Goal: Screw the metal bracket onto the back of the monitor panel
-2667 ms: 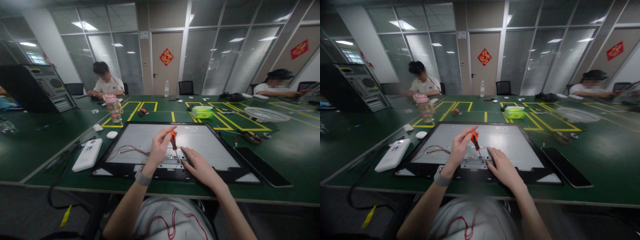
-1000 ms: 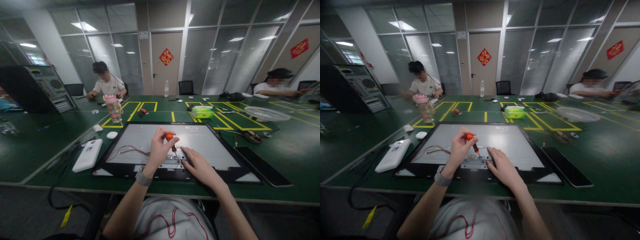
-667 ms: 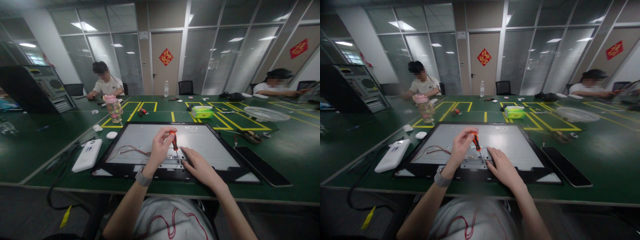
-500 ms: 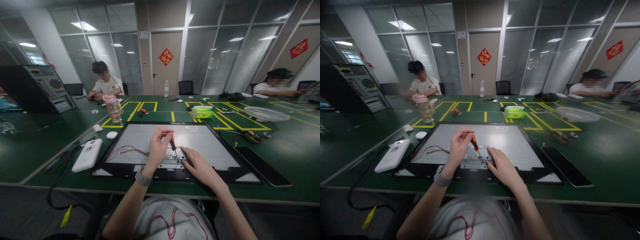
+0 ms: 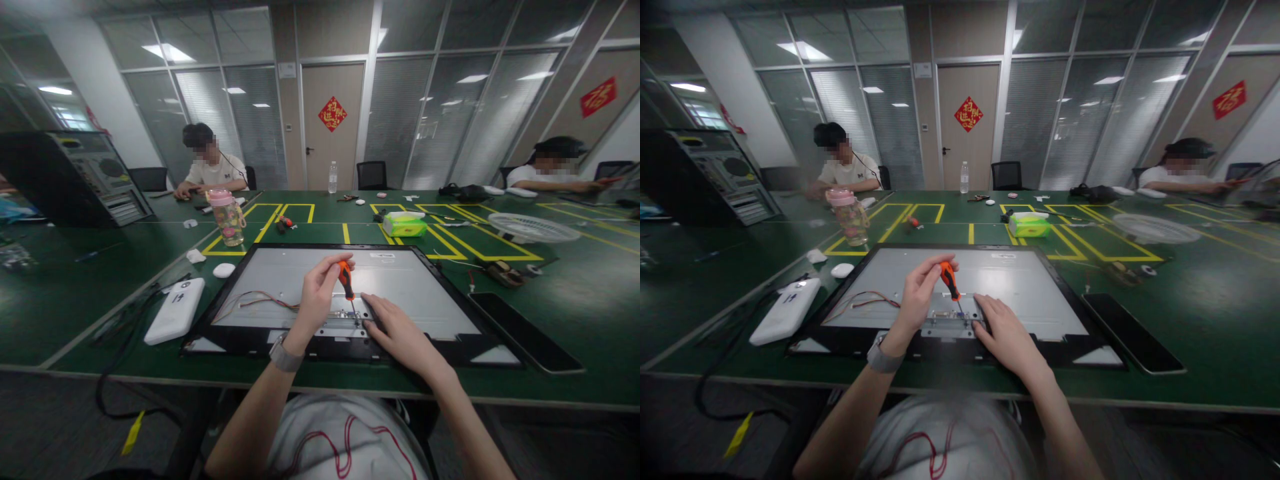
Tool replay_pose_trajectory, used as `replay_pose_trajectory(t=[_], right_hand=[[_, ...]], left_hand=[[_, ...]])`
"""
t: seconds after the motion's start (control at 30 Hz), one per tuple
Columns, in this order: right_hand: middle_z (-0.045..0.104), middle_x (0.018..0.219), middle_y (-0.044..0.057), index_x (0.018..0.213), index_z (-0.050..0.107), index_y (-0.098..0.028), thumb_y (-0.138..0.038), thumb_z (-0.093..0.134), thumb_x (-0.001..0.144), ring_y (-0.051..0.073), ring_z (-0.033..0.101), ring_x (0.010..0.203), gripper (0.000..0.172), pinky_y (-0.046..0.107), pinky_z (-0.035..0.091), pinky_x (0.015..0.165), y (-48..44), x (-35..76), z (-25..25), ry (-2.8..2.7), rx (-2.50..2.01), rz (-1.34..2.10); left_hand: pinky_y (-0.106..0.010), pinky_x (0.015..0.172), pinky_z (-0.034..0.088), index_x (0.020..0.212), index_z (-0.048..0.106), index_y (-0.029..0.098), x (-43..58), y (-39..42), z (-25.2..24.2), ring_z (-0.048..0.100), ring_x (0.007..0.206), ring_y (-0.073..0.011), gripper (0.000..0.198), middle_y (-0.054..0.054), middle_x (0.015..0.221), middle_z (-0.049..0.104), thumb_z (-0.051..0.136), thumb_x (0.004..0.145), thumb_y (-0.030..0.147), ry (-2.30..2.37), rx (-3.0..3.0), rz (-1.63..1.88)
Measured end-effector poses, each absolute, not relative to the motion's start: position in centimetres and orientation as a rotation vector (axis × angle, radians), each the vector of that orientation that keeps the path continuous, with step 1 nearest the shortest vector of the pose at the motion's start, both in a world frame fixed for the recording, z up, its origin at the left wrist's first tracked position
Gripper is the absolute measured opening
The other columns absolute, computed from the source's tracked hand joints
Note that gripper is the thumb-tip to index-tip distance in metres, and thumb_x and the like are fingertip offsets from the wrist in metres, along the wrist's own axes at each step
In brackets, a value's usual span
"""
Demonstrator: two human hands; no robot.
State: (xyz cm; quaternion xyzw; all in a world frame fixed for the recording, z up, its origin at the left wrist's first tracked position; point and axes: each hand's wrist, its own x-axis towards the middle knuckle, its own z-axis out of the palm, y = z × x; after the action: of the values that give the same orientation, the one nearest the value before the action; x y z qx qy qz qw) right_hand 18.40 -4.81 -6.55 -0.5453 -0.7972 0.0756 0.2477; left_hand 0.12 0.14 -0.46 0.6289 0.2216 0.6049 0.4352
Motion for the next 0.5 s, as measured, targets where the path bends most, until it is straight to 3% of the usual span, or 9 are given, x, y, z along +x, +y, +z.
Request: replay_pose_trajectory(t=[0.23, 0.4, 0.5], right_hand=[[0.052, 0.138, 0.014, 0.14, 0.042, -0.016, -0.03, 0.044, 0.093, 0.027, 0.047, 0.129, 0.049, 0.046, 0.037, 0.11, -4.78, 18.37, -6.47, -2.189, -1.5, 0.206], [0.052, 0.138, 0.014, 0.14, 0.041, -0.017, -0.03, 0.044, 0.093, 0.027, 0.047, 0.128, 0.049, 0.046, 0.037, 0.11, -4.83, 18.36, -6.38, -2.193, -1.499, 0.207], [0.052, 0.137, 0.014, 0.14, 0.04, -0.015, -0.03, 0.044, 0.094, 0.027, 0.048, 0.128, 0.049, 0.046, 0.037, 0.11, -4.91, 18.33, -6.34, -2.195, -1.503, 0.204]], left_hand=[[-0.033, 0.091, 0.048, 0.117, 0.065, 0.019, 0.06, 0.07, -0.59, 0.065, 0.098, -0.0188, 0.03, -0.009, 0.108, 0.07, 0.051, 0.092, 0.031, 0.491, 1.598, 1.423], [-0.027, 0.079, 0.048, 0.098, 0.073, 0.022, 0.11, 0.22, -0.54, 0.06, 0.084, -0.0141, 0.018, -0.004, 0.093, 0.063, 0.066, 0.083, 0.027, 0.539, 1.669, 1.5], [-0.027, 0.079, 0.047, 0.095, 0.074, 0.022, 0.06, 0.22, -0.46, 0.058, 0.084, -0.0143, 0.017, -0.004, 0.089, 0.06, 0.061, 0.086, 0.027, 0.599, 1.693, 1.554]])
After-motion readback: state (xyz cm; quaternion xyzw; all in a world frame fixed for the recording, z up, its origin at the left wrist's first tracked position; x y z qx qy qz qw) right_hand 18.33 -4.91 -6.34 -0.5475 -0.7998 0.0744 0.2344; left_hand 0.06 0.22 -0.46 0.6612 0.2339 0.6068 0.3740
